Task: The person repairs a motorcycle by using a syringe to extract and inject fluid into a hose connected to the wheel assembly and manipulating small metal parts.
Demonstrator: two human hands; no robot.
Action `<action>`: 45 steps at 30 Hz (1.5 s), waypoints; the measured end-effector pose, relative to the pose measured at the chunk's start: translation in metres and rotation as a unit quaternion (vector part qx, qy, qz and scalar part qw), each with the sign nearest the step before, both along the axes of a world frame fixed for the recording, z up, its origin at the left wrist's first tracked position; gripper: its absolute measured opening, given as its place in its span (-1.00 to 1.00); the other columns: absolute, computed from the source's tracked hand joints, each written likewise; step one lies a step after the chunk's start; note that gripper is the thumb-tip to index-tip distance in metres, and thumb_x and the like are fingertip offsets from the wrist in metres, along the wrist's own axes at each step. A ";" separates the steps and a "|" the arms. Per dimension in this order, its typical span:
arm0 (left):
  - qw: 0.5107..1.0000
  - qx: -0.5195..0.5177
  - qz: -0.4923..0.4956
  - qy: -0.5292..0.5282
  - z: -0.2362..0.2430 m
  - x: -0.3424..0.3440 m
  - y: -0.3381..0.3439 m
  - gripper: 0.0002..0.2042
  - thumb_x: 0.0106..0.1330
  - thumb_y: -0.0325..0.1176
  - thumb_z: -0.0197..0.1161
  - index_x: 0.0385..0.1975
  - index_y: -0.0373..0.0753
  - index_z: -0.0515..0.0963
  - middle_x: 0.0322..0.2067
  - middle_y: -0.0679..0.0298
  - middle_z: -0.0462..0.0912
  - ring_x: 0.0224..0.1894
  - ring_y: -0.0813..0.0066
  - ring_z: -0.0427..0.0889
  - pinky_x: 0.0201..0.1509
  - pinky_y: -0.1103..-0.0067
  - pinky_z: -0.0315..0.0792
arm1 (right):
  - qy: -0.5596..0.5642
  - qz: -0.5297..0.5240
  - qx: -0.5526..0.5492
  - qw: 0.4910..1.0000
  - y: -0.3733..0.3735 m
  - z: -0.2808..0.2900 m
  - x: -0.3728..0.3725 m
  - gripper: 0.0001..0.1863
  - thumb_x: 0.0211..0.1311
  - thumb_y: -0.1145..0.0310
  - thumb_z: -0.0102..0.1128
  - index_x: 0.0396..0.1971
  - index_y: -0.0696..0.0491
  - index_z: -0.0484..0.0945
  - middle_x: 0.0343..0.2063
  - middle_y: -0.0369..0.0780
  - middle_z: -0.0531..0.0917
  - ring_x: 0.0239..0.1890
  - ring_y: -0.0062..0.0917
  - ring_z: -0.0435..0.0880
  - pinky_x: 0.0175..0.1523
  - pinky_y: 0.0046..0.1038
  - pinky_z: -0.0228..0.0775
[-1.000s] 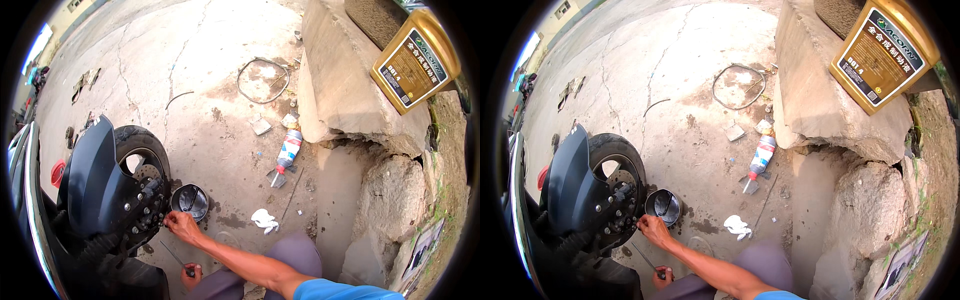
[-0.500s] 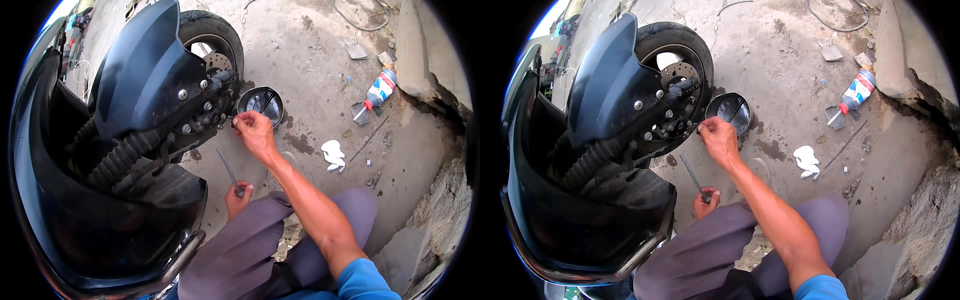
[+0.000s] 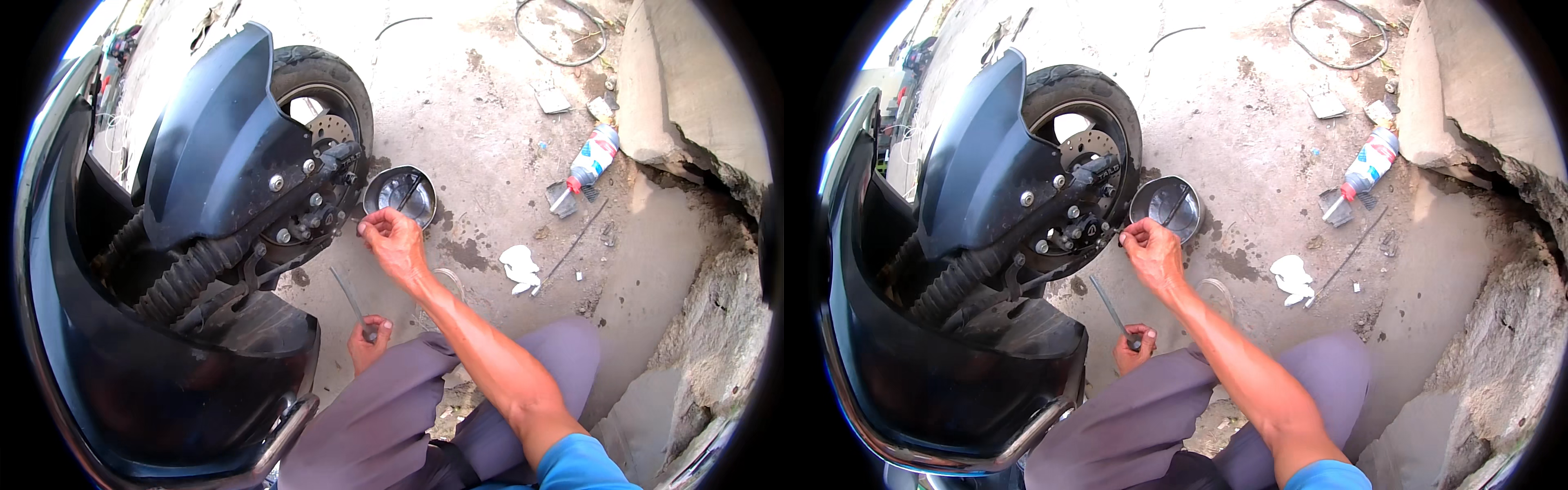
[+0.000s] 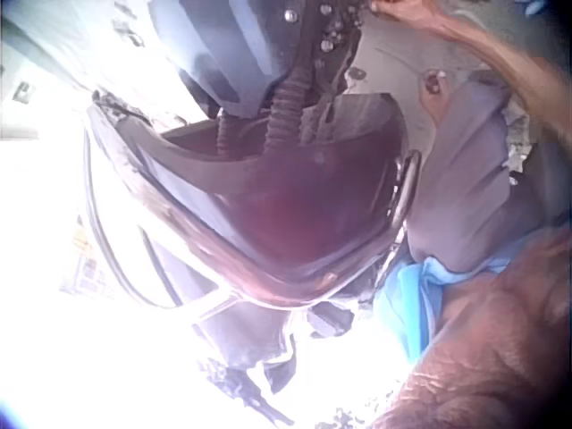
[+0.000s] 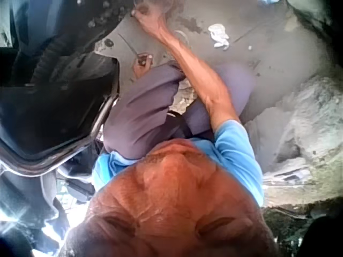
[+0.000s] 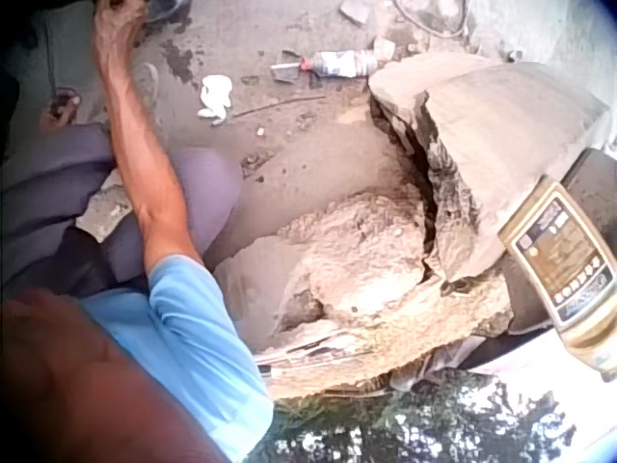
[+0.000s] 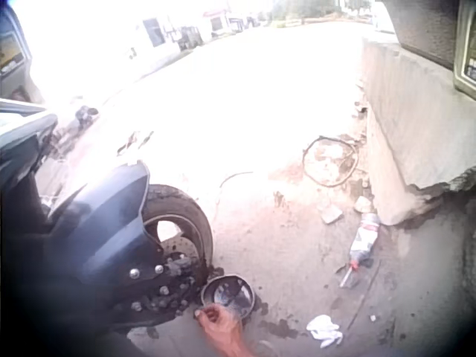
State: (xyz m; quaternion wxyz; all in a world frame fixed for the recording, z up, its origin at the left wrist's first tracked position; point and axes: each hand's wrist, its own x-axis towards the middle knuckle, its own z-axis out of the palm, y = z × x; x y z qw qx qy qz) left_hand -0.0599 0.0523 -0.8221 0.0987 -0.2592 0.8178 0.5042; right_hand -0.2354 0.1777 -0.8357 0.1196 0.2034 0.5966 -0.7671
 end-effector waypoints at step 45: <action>0.996 -0.007 0.076 0.054 0.001 0.018 0.000 -0.79 0.23 -0.32 0.43 -0.31 -0.29 0.59 -0.52 0.38 0.61 -0.50 0.72 0.50 -0.40 0.69 0.41 | 0.283 0.042 0.209 0.935 -0.039 0.044 0.000 -0.82 0.22 0.37 0.28 -0.43 0.18 0.55 -0.53 -0.06 0.64 -0.50 -0.17 0.65 -0.39 -0.27 0.47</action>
